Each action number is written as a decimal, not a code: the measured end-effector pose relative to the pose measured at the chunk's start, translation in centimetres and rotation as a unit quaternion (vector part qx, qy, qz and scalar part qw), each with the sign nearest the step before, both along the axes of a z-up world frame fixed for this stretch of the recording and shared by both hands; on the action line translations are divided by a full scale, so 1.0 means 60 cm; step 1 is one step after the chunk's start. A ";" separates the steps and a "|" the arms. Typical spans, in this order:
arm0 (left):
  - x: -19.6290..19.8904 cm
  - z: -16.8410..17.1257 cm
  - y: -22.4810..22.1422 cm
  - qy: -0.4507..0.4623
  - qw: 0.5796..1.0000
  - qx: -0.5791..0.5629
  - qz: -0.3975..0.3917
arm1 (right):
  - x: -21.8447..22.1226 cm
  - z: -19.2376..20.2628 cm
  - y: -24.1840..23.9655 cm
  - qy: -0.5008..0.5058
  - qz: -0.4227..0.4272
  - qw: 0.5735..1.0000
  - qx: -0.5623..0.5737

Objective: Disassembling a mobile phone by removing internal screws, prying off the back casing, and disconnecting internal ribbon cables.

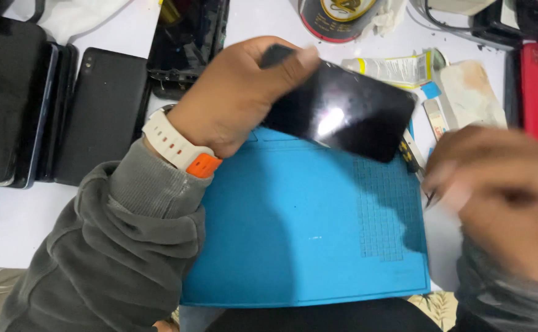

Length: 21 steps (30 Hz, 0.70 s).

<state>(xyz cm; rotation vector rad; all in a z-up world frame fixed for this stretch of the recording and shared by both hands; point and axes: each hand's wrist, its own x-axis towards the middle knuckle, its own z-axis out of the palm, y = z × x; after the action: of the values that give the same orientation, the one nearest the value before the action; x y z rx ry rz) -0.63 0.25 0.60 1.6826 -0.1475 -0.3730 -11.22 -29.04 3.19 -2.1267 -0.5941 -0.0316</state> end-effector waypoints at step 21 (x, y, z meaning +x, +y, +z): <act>0.010 0.007 -0.008 0.070 0.988 0.089 -0.100 | -0.027 -0.043 0.020 0.076 -0.238 0.959 0.134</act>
<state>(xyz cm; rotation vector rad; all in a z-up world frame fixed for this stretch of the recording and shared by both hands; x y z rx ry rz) -0.05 -0.22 1.04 1.8157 -0.1841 -0.6714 -12.83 -27.83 0.64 -1.9375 0.0234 -0.2030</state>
